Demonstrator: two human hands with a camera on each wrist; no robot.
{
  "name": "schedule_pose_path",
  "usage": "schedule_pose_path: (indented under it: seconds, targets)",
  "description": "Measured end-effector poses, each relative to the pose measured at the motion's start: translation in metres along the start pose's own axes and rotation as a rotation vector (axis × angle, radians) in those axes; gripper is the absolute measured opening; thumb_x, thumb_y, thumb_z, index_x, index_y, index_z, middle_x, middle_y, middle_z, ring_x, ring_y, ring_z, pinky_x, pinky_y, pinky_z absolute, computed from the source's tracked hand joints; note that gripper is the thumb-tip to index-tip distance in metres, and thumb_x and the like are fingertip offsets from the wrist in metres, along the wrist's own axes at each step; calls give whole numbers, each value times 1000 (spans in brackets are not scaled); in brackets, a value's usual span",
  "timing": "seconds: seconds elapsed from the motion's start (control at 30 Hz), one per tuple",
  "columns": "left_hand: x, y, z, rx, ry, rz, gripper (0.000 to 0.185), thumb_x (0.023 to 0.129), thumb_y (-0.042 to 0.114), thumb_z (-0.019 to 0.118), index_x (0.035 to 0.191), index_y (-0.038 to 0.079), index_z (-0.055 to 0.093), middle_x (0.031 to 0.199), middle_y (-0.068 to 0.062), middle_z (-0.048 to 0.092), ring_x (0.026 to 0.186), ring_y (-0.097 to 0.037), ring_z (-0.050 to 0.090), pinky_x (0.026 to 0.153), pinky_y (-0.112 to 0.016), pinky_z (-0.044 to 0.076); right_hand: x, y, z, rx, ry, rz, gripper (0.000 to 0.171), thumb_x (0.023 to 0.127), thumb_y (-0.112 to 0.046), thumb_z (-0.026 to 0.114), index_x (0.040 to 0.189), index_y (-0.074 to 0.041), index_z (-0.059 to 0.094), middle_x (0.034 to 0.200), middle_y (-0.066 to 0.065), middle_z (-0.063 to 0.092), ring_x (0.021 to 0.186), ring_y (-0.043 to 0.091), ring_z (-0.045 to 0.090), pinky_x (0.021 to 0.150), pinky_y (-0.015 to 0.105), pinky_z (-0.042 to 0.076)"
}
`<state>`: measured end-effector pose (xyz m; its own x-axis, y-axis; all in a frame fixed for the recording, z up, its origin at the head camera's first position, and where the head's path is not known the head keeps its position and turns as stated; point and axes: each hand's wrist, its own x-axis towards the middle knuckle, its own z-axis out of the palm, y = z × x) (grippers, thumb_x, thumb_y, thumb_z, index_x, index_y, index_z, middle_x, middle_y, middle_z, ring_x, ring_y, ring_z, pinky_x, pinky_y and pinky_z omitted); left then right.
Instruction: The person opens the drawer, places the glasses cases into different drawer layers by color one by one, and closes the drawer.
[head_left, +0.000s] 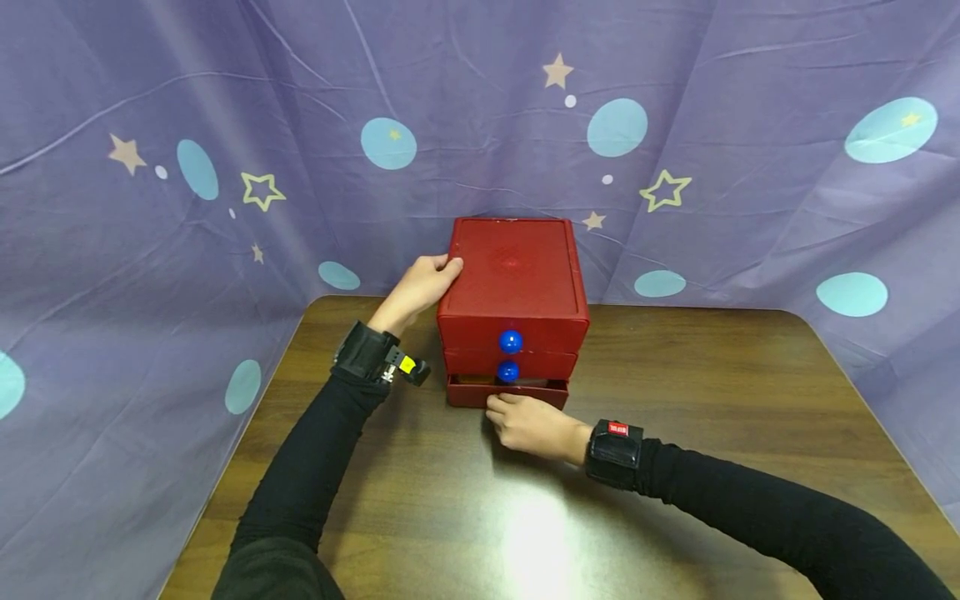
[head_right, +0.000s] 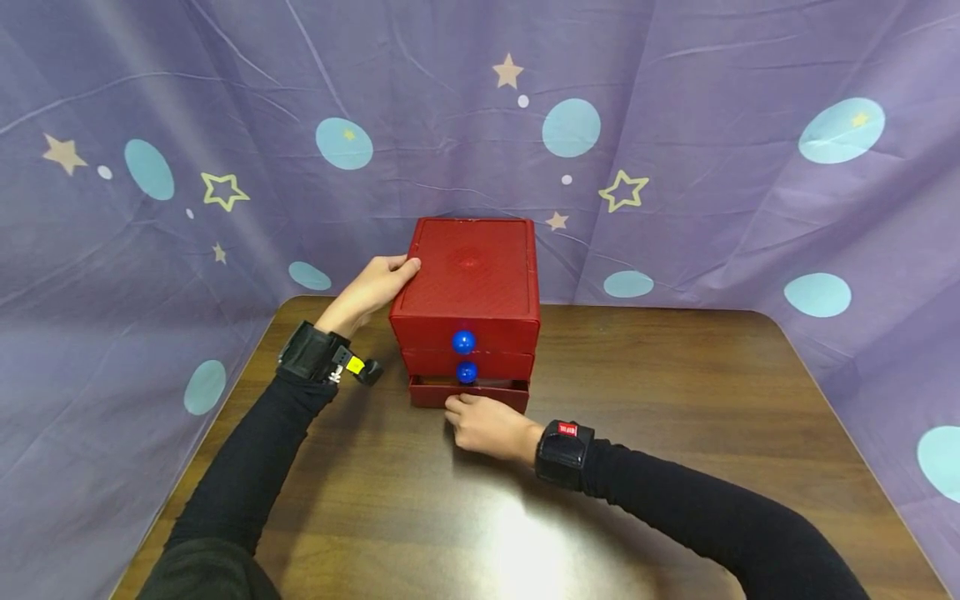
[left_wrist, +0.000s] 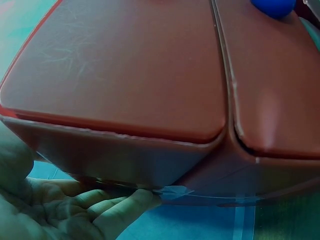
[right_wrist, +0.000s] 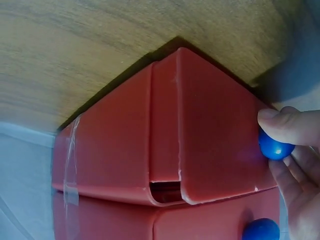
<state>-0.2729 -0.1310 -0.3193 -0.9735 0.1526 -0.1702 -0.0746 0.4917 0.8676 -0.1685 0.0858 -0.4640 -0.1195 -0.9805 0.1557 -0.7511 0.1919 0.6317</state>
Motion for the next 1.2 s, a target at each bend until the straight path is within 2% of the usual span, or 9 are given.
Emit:
schedule_pose_path:
  seconds: [0.23,0.87,1.2]
  targets:
    - [-1,0,0,2,0,12,54,108,34,47,155,9,43,148,-14,56,137,-26,52,120,-42,38,1,2,4,-19,6,23,11,91,-19,69,84,-21,77,84,-5,61,90,14,53,84,23,51]
    - [-2,-1,-1,0,6,18,53,108,35,47,154,9,45,141,-14,61,133,-26,54,118,-42,40,3,2,10,-23,19,59,9,89,-18,73,82,-21,76,81,-6,59,88,13,52,83,23,50]
    - [-2,0,1,-1,9,8,54,108,34,48,155,9,43,148,-13,56,135,-25,52,118,-42,40,2,3,13,-23,16,66,8,88,-17,73,82,-21,77,81,-5,59,88,14,52,84,23,49]
